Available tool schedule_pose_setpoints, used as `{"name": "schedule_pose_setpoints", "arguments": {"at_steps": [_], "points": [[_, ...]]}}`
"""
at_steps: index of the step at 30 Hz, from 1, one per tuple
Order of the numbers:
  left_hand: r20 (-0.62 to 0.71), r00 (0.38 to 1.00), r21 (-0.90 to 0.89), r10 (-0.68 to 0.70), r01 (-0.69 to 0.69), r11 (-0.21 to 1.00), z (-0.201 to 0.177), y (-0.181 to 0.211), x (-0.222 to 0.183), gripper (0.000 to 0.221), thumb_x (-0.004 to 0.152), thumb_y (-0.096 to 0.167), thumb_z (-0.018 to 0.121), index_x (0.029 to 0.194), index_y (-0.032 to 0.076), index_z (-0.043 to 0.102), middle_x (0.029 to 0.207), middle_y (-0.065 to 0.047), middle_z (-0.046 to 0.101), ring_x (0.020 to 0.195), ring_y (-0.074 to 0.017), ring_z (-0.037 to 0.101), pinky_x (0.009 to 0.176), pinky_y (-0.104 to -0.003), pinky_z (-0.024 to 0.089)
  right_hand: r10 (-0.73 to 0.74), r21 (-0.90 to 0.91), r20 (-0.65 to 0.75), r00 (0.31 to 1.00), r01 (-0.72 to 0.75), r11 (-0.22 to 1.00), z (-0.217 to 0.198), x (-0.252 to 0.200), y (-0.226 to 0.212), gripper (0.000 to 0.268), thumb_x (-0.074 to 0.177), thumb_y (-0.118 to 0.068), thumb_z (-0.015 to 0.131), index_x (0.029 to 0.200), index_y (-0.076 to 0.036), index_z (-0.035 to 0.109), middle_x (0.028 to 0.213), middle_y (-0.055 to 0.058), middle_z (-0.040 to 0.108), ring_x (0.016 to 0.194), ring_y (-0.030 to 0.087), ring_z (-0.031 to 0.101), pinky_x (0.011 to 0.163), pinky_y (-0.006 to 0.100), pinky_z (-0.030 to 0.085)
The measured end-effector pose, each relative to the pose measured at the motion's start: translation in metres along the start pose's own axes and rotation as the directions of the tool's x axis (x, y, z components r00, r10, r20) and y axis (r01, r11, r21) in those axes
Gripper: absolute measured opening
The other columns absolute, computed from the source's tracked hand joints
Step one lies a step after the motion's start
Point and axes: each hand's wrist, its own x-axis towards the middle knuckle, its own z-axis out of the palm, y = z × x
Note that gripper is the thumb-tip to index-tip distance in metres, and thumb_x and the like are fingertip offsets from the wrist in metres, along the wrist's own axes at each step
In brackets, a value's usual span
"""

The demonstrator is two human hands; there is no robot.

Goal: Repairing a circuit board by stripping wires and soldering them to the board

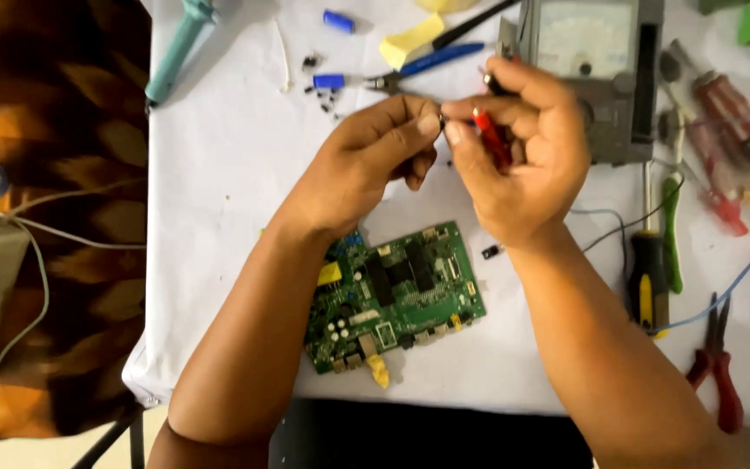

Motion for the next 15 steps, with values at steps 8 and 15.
{"name": "schedule_pose_setpoints", "arguments": {"at_steps": [8, 15], "points": [[-0.082, 0.996, 0.154, 0.035, -0.022, 0.988, 0.0026, -0.0016, 0.0012, 0.020, 0.101, 0.028, 0.060, 0.090, 0.011, 0.060, 0.074, 0.003, 0.052, 0.069, -0.0078, 0.050, 0.066, -0.024, 0.045, 0.088, -0.067, 0.034, 0.996, -0.085, 0.994, -0.0028, -0.0018, -0.0054, 0.048, 0.100, 0.011, 0.068, 0.141, 0.005, 0.045, 0.109, 0.027, 0.073, 0.103, 0.026, 0.073, 0.101, 0.032, 0.056], [-0.170, 0.984, 0.198, 0.051, -0.017, 0.980, 0.0017, -0.0026, 0.0046, 0.016, 0.097, 0.025, 0.068, 0.098, 0.009, 0.069, 0.083, 0.005, 0.061, 0.071, -0.0059, 0.050, 0.065, -0.022, 0.045, 0.127, -0.064, -0.016, 0.992, -0.127, 0.990, -0.0023, -0.0015, -0.0024, 0.052, 0.099, 0.011, 0.072, 0.143, 0.002, 0.046, 0.106, 0.023, 0.074, 0.090, 0.018, 0.069, 0.076, 0.023, 0.054]]}}
